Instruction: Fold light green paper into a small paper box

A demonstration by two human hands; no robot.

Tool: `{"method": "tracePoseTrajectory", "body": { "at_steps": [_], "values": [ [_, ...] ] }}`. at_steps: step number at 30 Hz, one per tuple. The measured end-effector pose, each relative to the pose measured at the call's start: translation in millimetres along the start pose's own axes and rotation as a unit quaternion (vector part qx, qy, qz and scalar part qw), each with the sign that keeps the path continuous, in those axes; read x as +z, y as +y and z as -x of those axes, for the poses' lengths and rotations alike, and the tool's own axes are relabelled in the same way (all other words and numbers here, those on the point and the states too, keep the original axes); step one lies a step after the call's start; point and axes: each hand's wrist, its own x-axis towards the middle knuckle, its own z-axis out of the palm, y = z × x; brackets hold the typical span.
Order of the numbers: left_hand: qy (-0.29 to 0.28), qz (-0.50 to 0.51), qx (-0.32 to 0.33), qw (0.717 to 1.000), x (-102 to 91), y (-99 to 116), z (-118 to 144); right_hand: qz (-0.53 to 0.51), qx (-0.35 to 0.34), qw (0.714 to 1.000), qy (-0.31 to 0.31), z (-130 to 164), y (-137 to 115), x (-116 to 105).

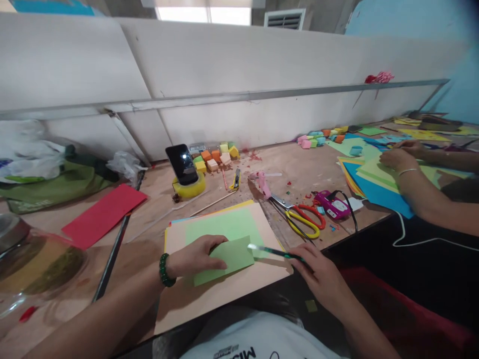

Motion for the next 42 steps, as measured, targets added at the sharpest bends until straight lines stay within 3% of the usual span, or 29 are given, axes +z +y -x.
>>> {"method": "tracePoseTrajectory", "body": {
  "at_steps": [2, 4, 10, 12, 15, 18, 23, 31, 42],
  "values": [
    [0.001, 0.003, 0.001, 1.000, 4.1, -2.2, 1.2, 0.015, 0.016, 0.998, 0.064, 3.8, 6.2, -1.8],
    [0.006, 0.009, -0.001, 1.000, 7.4, -5.2, 2.3, 0.025, 0.018, 0.996, 0.083, 5.2, 7.2, -0.4],
    [0.059, -0.037, 0.009, 0.998, 16.3, -13.3, 6.2, -0.025, -0.051, 0.998, -0.018, 5.4, -9.4, 15.8],
    [0.107, -0.108, 0.029, 0.988, 18.7, -17.4, 8.0, -0.026, -0.053, 0.998, -0.025, 7.5, -9.7, 18.3],
    [0.164, -0.263, 0.089, 0.947, 19.6, -25.4, 9.2, -0.023, -0.051, 0.998, -0.029, 10.8, -5.3, 17.9],
    [0.123, -0.372, 0.145, 0.909, 17.6, -32.3, 6.8, -0.027, -0.055, 0.998, -0.030, 11.8, -3.7, 16.4],
    [0.025, -0.409, 0.157, 0.899, 18.1, -36.4, -0.3, -0.029, -0.073, 0.997, -0.015, 10.4, -10.8, 17.1],
    [0.018, -0.406, 0.156, 0.900, 22.3, -37.2, -2.3, -0.048, -0.075, 0.995, -0.046, 8.9, -3.7, 13.0],
    [0.012, -0.381, 0.155, 0.911, 22.2, -32.7, -1.6, -0.041, -0.103, 0.993, -0.028, 6.9, -12.0, 13.7]
  ]
}}
